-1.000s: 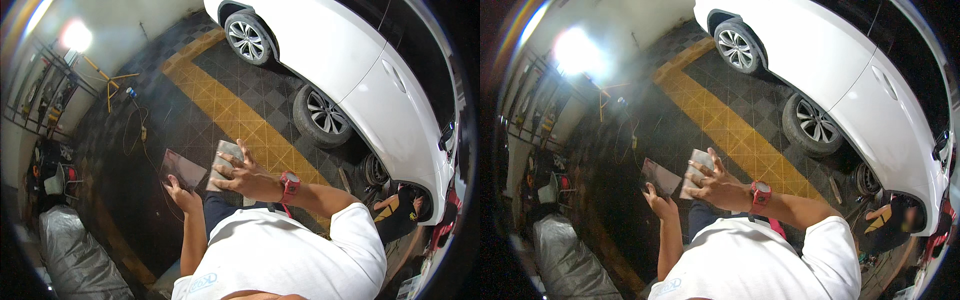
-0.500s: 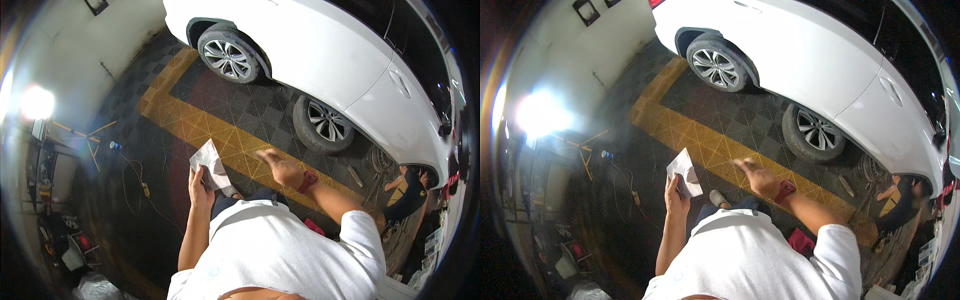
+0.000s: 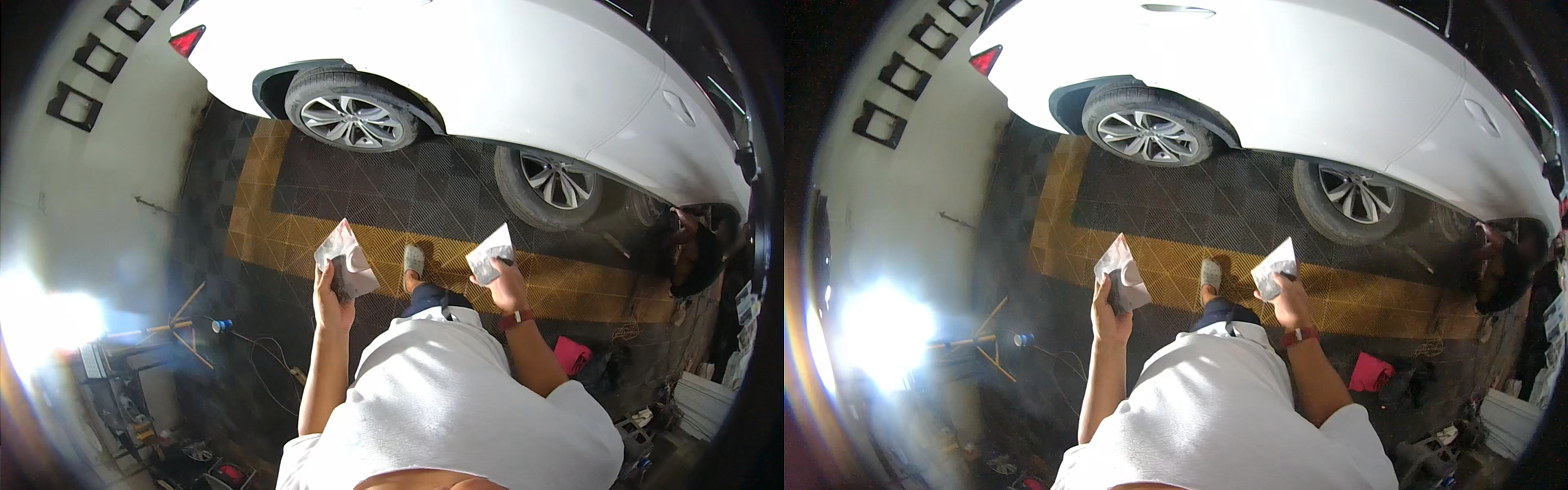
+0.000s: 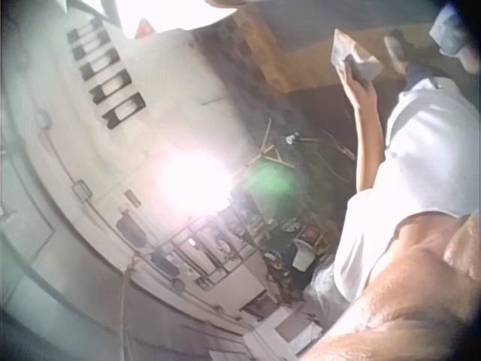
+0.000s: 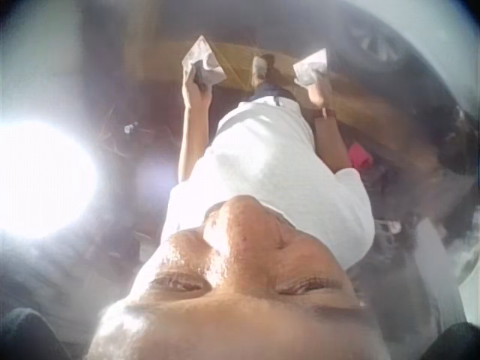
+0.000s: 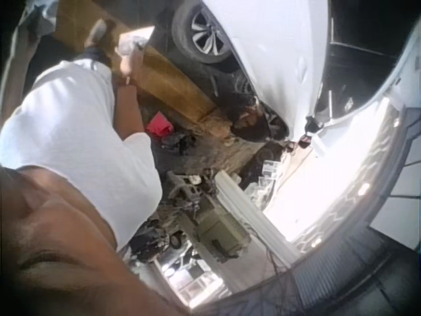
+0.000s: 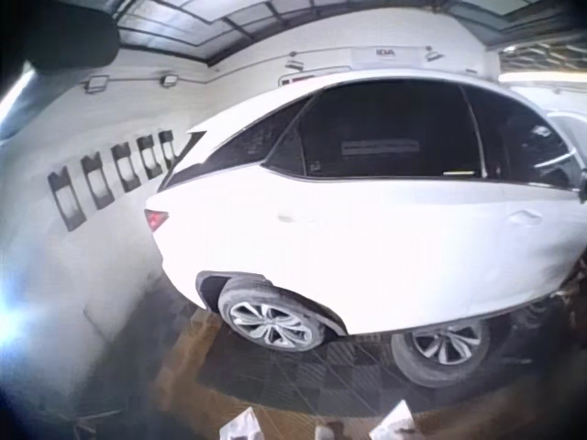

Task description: The person sits on the floor and sands the front bumper of a white car using a sanding block. They move along the side of the vehicle, sanding the area around the front wheel arch and the lower bumper section.

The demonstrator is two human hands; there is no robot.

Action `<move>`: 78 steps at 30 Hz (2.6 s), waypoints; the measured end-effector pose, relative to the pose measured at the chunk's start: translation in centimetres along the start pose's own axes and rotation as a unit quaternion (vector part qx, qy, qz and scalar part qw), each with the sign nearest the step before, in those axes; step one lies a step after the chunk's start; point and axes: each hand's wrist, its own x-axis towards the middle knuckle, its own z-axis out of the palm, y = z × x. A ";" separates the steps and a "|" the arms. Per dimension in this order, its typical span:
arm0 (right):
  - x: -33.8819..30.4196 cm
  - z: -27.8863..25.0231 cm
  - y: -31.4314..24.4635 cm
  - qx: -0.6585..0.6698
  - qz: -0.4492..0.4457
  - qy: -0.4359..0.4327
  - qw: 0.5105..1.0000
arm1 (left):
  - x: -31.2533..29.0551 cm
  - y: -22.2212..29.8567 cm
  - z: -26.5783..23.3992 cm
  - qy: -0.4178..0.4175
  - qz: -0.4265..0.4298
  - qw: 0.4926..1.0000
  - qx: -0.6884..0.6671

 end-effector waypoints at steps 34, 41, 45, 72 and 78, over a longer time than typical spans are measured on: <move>16.7 31.4 -8.5 0.047 -0.133 0.163 0.977 | 36.8 15.2 11.0 -0.149 -0.175 0.968 0.103; 24.7 28.3 -13.7 0.042 -0.054 0.026 0.997 | 31.5 5.9 14.3 -0.079 -0.172 0.982 0.024; 26.8 27.4 -15.7 0.000 0.019 -0.103 0.995 | 28.2 1.8 17.8 -0.148 -0.153 0.977 0.025; 31.2 9.3 0.3 -0.466 0.135 -0.259 0.835 | 25.1 -8.8 10.5 0.055 -0.062 0.982 -0.169; 42.1 5.1 1.5 -0.388 0.137 -0.191 0.891 | 33.0 -20.0 10.0 0.046 -0.113 0.982 -0.145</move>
